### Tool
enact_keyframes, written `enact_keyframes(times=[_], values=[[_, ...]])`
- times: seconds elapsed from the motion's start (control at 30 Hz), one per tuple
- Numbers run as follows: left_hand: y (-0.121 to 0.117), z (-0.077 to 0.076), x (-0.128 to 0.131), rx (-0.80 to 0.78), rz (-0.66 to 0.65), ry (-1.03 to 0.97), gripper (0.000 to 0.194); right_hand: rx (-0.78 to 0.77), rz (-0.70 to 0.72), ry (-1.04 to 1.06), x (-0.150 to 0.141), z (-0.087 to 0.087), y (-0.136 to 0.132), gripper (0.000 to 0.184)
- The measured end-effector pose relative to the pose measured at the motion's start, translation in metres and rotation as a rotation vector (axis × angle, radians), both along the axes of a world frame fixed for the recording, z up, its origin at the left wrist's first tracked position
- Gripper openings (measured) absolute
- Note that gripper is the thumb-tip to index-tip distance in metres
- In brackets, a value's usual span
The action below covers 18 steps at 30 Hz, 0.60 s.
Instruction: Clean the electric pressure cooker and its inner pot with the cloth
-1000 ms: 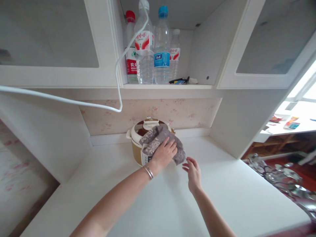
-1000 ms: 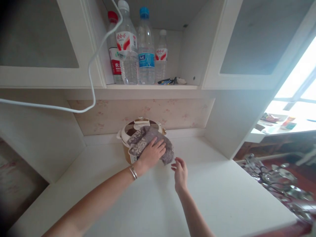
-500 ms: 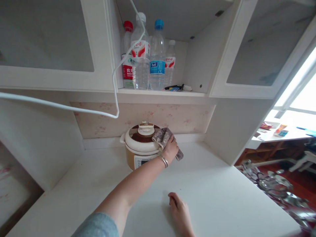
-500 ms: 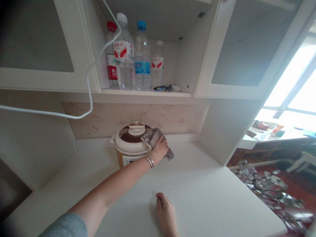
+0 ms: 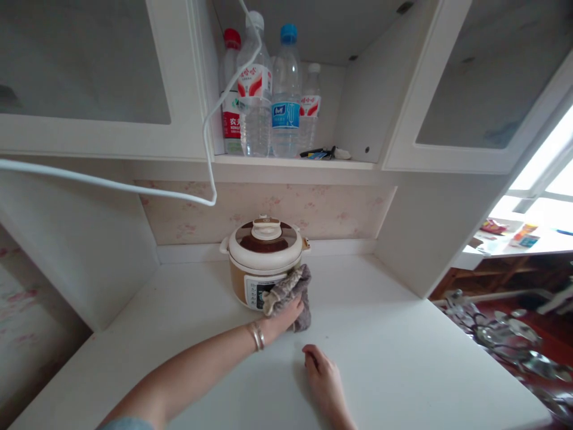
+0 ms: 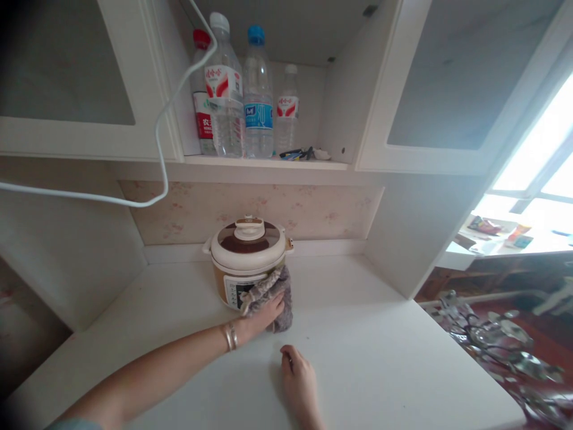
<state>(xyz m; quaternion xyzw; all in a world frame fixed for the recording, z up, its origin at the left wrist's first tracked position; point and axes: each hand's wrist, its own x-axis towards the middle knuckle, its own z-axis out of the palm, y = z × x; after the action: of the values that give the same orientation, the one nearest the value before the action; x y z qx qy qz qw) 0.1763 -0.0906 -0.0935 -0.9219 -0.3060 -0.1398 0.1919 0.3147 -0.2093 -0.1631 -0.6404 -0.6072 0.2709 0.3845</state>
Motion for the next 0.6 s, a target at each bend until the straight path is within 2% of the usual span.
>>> enact_keyframes(times=[0.07, 0.13, 0.23, 0.3, 0.4, 0.47, 0.53, 0.6], values=[[-0.007, 0.014, -0.025, 0.086, -0.047, 0.030, 0.042, -0.032, 0.005, -0.029, -0.002, 0.002, -0.001, 0.030], [-0.011, 0.039, -0.049, 0.146, -0.058, 0.026, 0.040, -0.081, 0.008, -0.065, -0.003, 0.004, -0.002, 0.031], [-0.008, 0.084, -0.077, 0.135, 0.033, -0.070, 0.041, -0.154, 0.019, -0.116, -0.006, 0.009, -0.001, 0.032], [0.002, 0.114, -0.086, 0.101, 0.154, -0.178, 0.045, -0.186, 0.015, -0.146, -0.007, 0.012, 0.000, 0.032], [0.028, 0.151, -0.089, -0.016, 0.320, -0.326, 0.048, -0.210, 0.003, -0.177, -0.010, 0.013, 0.001, 0.032], [0.046, 0.169, -0.084, -0.108, 0.331, -0.328, 0.044, -0.222, -0.004, -0.182, -0.011, 0.012, 0.002, 0.032], [0.058, 0.181, -0.077, -0.172, 0.306, -0.301, 0.038, -0.232, -0.017, -0.180, -0.012, 0.012, 0.002, 0.031], [0.060, 0.185, -0.067, -0.184, 0.295, -0.297, 0.034, -0.234, -0.027, -0.179, -0.013, 0.012, 0.003, 0.031]])
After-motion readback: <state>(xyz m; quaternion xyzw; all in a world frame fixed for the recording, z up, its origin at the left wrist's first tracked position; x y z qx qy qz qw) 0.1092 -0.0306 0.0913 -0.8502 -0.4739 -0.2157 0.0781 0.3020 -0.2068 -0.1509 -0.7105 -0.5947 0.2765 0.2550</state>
